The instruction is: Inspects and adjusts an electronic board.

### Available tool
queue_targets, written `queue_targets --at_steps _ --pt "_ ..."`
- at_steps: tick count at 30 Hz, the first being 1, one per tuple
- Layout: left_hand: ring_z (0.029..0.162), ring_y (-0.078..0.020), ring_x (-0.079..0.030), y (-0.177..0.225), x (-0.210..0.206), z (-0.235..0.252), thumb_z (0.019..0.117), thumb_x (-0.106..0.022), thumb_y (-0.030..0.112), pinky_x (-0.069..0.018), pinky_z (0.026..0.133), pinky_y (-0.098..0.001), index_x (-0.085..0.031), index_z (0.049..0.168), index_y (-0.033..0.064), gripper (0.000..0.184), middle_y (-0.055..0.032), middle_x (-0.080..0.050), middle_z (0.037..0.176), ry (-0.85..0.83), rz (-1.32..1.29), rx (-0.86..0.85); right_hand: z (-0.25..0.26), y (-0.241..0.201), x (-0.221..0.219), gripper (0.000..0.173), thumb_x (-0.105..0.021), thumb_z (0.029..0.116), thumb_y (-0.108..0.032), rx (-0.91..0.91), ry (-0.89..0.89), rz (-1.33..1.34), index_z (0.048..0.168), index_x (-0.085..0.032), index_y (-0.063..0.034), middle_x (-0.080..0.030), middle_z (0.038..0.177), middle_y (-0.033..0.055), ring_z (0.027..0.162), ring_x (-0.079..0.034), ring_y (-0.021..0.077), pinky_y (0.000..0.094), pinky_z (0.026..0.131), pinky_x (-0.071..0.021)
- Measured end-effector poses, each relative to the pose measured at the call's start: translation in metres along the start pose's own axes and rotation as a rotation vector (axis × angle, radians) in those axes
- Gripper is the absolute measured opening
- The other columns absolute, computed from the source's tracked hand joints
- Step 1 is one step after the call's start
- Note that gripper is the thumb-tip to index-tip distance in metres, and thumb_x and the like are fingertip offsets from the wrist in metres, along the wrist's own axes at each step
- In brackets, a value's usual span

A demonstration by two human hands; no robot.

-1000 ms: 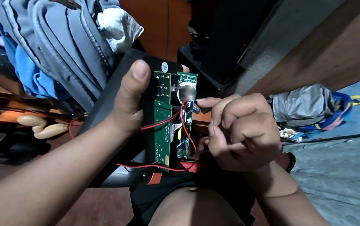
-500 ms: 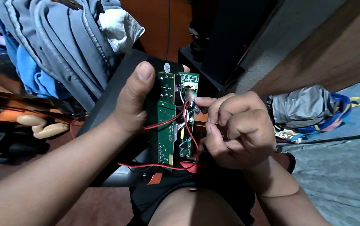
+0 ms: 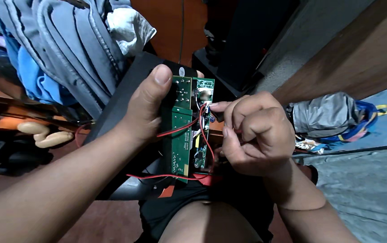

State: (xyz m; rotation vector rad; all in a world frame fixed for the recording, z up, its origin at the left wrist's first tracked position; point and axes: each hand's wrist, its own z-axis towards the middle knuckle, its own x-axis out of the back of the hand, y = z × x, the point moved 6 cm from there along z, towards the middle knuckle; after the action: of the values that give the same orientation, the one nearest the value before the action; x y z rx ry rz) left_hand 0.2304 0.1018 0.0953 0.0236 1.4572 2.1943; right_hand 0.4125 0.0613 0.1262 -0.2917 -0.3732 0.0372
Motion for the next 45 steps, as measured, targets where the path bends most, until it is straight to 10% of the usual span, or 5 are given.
queue_targets --at_steps 13,23,27,31,45 --pt "0.123 -0.0252 -0.062 -0.042 0.036 0.007 0.1115 -0.035 0.044 -0.0552 0.102 -0.0414 -0.044 0.148 0.0049 0.054 -0.0162 -0.061 0.132 -0.425 -0.207 -0.217 -0.001 0.004 0.003 0.026 -0.065 0.0806 0.008 -0.008 0.054 0.046 0.085 -0.044 -0.0062 -0.053 0.087 0.0083 0.078 -0.065 0.0201 0.055 0.089 -0.0637" --pt "0.1 -0.0041 -0.071 0.005 -0.004 0.001 0.0965 -0.06 0.058 -0.06 0.089 -0.0229 -0.067 0.115 0.0246 0.039 0.0091 -0.074 0.104 0.046 0.036 -0.003 0.001 0.005 0.001 0.027 -0.066 0.0798 0.008 0.001 0.007 0.03 0.085 -0.044 -0.006 -0.052 0.088 0.0084 0.079 -0.063 0.0183 0.0543 0.092 -0.0622" --pt "0.118 -0.0206 -0.065 -0.028 0.022 0.01 0.111 -0.041 0.04 -0.058 0.096 -0.0365 -0.047 0.145 0.0053 0.049 -0.0117 -0.064 0.128 -0.412 -0.166 -0.31 0.002 0.003 -0.001 0.026 -0.067 0.0809 0.007 0.041 -0.036 -0.022 0.087 -0.044 -0.0052 -0.052 0.089 0.009 0.081 -0.063 0.0187 0.0513 0.091 -0.0627" --pt "0.091 0.0011 -0.071 0.01 -0.008 0.0 0.0959 -0.059 0.061 -0.0604 0.081 -0.0181 -0.068 0.109 0.0287 0.036 0.0144 -0.074 0.096 0.086 0.118 0.008 0.005 0.005 0.0 0.023 -0.065 0.0834 0.005 0.041 -0.069 -0.016 0.087 -0.045 -0.0047 -0.054 0.091 0.0102 0.084 -0.065 0.0185 0.0481 0.092 -0.0625" --pt "0.087 -0.0043 -0.072 0.0 0.003 0.003 0.0965 -0.057 0.062 -0.0622 0.077 -0.0224 -0.068 0.111 0.0194 0.046 0.0067 -0.075 0.094 0.135 0.087 0.054 0.015 0.024 0.0 0.016 -0.058 0.0813 0.003 -0.193 -0.072 0.164 0.086 -0.044 -0.0039 -0.052 0.086 0.0094 0.073 -0.06 0.016 0.0415 0.077 -0.0631"
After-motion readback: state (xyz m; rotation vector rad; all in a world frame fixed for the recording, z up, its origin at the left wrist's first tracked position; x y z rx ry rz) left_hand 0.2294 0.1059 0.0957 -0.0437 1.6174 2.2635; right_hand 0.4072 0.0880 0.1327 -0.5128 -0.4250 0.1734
